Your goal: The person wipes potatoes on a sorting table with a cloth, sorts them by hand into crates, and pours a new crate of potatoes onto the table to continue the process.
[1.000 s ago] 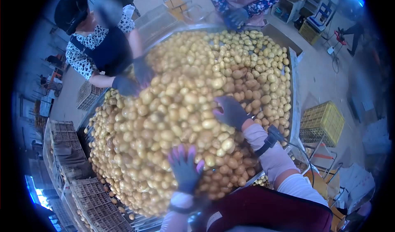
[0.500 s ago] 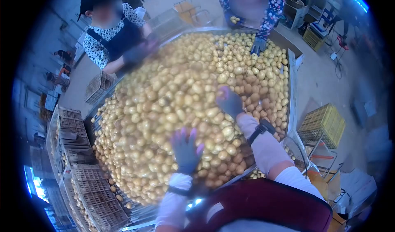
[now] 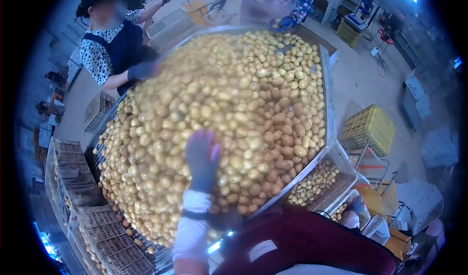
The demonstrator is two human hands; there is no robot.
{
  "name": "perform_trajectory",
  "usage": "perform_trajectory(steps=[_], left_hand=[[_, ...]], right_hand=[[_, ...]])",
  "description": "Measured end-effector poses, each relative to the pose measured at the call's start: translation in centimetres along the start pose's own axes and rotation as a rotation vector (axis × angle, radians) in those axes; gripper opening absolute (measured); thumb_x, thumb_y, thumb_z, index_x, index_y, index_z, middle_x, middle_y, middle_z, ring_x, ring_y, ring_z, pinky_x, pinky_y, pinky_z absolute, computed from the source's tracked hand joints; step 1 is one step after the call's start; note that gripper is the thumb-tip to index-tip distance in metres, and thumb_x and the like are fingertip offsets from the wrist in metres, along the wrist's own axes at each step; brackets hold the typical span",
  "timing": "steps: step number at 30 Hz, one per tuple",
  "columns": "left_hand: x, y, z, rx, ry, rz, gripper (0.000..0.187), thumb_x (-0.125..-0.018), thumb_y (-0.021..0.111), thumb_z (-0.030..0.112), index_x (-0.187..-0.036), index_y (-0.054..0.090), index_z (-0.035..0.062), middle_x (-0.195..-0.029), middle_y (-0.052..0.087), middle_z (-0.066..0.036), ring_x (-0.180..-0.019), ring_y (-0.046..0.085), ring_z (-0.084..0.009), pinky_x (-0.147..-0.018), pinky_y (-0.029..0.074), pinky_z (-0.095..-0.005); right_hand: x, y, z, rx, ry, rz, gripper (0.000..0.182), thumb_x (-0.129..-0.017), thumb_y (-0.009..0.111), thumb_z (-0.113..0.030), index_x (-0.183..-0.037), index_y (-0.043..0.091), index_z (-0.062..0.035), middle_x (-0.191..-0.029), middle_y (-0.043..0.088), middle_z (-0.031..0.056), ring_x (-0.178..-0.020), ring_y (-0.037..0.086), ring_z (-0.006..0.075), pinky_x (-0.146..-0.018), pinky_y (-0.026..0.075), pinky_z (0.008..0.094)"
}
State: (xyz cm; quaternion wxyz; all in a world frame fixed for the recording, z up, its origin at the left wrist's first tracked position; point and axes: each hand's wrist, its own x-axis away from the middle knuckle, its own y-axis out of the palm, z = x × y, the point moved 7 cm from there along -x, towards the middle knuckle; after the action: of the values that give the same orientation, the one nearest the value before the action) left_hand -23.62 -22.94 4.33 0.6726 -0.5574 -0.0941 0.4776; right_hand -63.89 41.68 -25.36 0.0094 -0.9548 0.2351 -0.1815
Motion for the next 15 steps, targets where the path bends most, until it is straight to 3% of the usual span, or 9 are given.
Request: perform_trajectory(steps=[3, 5, 8, 9, 10, 11, 12, 13, 15], left_hand=[[-2.3, 1.7, 0.0, -0.157, 0.075, -0.133, 0.050, -0.083, 0.076, 0.031, -0.129, 0.063, 0.0169, -0.137, 0.056, -0.015, -0.128, 0.049, -0.0401, -0.101, 0.043, -0.0500], [-3.0, 3.3, 0.8, -0.268, 0.124, -0.243, 0.048, -0.081, 0.077, 0.034, -0.124, 0.066, 0.0177, -0.136, 0.056, -0.015, -0.125, 0.051, -0.0400, -0.098, 0.045, -0.0488], [-4.1, 5.0, 1.3, -0.231, -0.066, -0.418, 0.045, -0.079, 0.078, 0.037, -0.118, 0.068, 0.0174, -0.131, 0.056, -0.015, -0.119, 0.054, -0.0392, -0.095, 0.047, -0.0489], [-4.5, 5.0, 1.6, -0.236, -0.079, -0.450, 0.045, -0.078, 0.079, 0.037, -0.117, 0.068, 0.0168, -0.130, 0.055, -0.015, -0.117, 0.054, -0.0386, -0.095, 0.047, -0.0487], [-4.8, 4.7, 1.9, -0.241, -0.094, -0.481, 0.045, -0.077, 0.080, 0.038, -0.115, 0.068, 0.0161, -0.129, 0.055, -0.015, -0.116, 0.054, -0.0380, -0.095, 0.047, -0.0485], [-5.0, 4.7, 1.9, -0.246, -0.114, -0.509, 0.045, -0.076, 0.081, 0.038, -0.113, 0.068, 0.0155, -0.128, 0.055, -0.015, -0.115, 0.055, -0.0374, -0.094, 0.048, -0.0484], [-5.0, 4.6, 1.8, -0.204, -0.079, -0.481, 0.047, -0.075, 0.082, 0.038, -0.114, 0.069, 0.0154, -0.127, 0.056, -0.015, -0.114, 0.055, -0.0371, -0.094, 0.048, -0.0481], [-4.6, 4.3, 1.3, -0.166, -0.046, -0.451, 0.048, -0.074, 0.083, 0.038, -0.114, 0.069, 0.0154, -0.126, 0.056, -0.015, -0.114, 0.055, -0.0367, -0.094, 0.048, -0.0477], [-3.0, 4.0, -0.3, 0.065, -0.094, -0.395, 0.050, -0.074, 0.084, 0.036, -0.116, 0.069, 0.0155, -0.123, 0.058, -0.015, -0.114, 0.055, -0.0364, -0.095, 0.048, -0.0473]], right_hand=[[-4.9, -5.1, 4.2, 0.845, -0.194, 0.056, 0.057, -0.096, 0.057, -0.045, -0.130, 0.059, -0.0003, -0.128, 0.063, 0.0194, -0.109, 0.066, 0.0295, -0.092, 0.054, 0.0417], [5.8, 4.3, -1.8, 1.211, -0.712, -0.092, 0.067, -0.093, 0.060, -0.054, -0.133, 0.057, -0.0008, -0.129, 0.063, 0.0184, -0.107, 0.066, 0.0279, -0.089, 0.054, 0.0396], [28.4, 20.0, -10.1, 0.565, -0.932, -0.676, 0.051, -0.095, 0.063, -0.021, -0.140, 0.048, -0.0020, -0.131, 0.056, 0.0136, -0.120, 0.056, 0.0261, -0.099, 0.049, 0.0374], [33.7, 24.1, -10.4, 0.360, -0.715, -1.140, 0.051, -0.095, 0.064, -0.016, -0.140, 0.048, -0.0011, -0.135, 0.054, 0.0139, -0.125, 0.053, 0.0244, -0.101, 0.048, 0.0373], [38.5, 26.7, -9.9, 0.377, -0.701, -1.380, 0.050, -0.095, 0.063, -0.019, -0.139, 0.049, -0.0011, -0.136, 0.054, 0.0165, -0.130, 0.051, 0.0275, -0.105, 0.045, 0.0406], [43.7, 29.0, -11.2, 0.482, -0.995, -1.546, 0.050, -0.093, 0.063, -0.021, -0.137, 0.052, -0.0019, -0.134, 0.055, 0.0181, -0.130, 0.050, 0.0339, -0.108, 0.041, 0.0451], [47.0, 30.1, -10.3, 0.403, -1.168, -1.612, 0.054, -0.087, 0.068, -0.019, -0.138, 0.055, -0.0071, -0.131, 0.057, 0.0186, -0.120, 0.054, 0.0378, -0.105, 0.042, 0.0475], [50.5, 31.9, -12.2, 0.444, -1.315, -1.592, 0.041, -0.086, 0.067, -0.017, -0.126, 0.063, -0.0078, -0.120, 0.062, 0.0164, -0.112, 0.058, 0.0369, -0.098, 0.045, 0.0480], [50.9, 34.5, -10.2, 0.384, -1.259, -1.612, 0.030, -0.086, 0.066, -0.017, -0.115, 0.067, -0.0083, -0.112, 0.063, 0.0141, -0.104, 0.059, 0.0361, -0.092, 0.046, 0.0482]])
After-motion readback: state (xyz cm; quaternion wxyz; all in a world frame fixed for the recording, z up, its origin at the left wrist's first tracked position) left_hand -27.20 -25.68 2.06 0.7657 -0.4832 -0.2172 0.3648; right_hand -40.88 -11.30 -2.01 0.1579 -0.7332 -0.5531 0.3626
